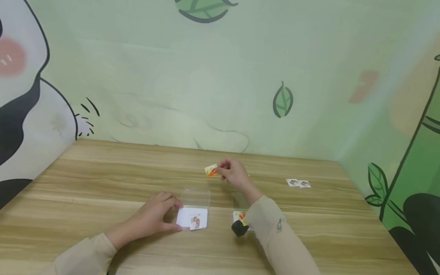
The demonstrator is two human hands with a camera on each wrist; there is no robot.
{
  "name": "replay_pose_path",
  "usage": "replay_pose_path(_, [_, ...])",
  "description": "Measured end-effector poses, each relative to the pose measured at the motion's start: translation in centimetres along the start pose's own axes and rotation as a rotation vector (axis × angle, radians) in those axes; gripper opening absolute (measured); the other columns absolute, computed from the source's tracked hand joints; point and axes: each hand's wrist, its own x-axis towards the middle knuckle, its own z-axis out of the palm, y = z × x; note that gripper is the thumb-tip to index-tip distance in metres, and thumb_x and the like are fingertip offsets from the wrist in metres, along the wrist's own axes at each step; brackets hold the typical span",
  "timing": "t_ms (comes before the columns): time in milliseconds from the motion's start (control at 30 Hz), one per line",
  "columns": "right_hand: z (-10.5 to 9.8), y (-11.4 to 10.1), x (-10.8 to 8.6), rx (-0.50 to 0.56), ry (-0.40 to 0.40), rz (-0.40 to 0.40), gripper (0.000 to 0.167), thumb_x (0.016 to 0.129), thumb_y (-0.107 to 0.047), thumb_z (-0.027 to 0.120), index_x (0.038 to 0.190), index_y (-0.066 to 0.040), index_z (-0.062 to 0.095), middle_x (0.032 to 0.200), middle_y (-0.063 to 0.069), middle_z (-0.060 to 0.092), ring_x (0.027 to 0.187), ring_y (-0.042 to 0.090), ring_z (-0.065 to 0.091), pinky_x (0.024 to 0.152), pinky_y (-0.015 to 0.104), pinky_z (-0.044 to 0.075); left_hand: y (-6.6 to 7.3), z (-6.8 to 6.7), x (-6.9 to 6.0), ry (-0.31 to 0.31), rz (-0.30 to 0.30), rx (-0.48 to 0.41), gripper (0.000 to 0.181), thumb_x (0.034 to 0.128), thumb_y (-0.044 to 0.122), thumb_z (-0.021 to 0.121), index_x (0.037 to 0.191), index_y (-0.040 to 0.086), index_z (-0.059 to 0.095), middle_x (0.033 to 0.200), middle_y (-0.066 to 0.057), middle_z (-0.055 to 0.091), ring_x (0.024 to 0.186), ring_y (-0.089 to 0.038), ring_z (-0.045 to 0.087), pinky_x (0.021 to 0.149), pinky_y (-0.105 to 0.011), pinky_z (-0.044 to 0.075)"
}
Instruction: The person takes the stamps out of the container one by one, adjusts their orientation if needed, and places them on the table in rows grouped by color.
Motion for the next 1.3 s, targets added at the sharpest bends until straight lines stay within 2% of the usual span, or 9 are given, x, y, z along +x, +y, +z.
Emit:
replay_pose_path(333, [0.1, 1.2, 0.9, -0.008, 0.025, 0.048, 0.013, 0.093, -0.01, 0.06, 0.1, 0.001, 0.058, 0.078, 0.01, 0.059, 0.059, 0.012, 0.05, 0.047, 0.019, 0.035, 0.1, 0.0, -0.1, 0.011, 0.012, 0.0, 0.053, 0.0673, 0.044, 0.083, 0.104, 0.01, 0.065, 0.105, -0.003, 0.061, 0.105, -0.023, 0.055, 0.098, -0.047, 0.044])
replay_pose_path(833, [0.2, 2.3, 1.6, -0.031, 0.06, 0.108, 0.012, 0.092, -0.007, 0.061, 0.099, 0.001, 0.057, 0.076, 0.002, 0.055, 0.057, 0.009, 0.051, 0.048, 0.018, 0.036, 0.3, -0.1, -0.1, 0.005, 0.007, 0.002, 0.054, 0.0668, 0.044, 0.083, 0.104, 0.01, 0.065, 0.105, -0.003, 0.061, 0.104, -0.023, 0.055, 0.099, -0.047, 0.044])
replay_pose_path(1300, [0.5, 3.1, 2.1, -0.033, 0.086, 0.17, 0.012, 0.09, -0.003, 0.062, 0.098, 0.005, 0.058, 0.079, 0.003, 0.055, 0.054, 0.007, 0.05, 0.05, 0.016, 0.041, 0.1, 0.0, -0.2, 0.007, 0.008, 0.0, 0.053, 0.0676, 0.044, 0.083, 0.105, 0.01, 0.065, 0.105, -0.002, 0.061, 0.105, -0.022, 0.054, 0.099, -0.046, 0.043])
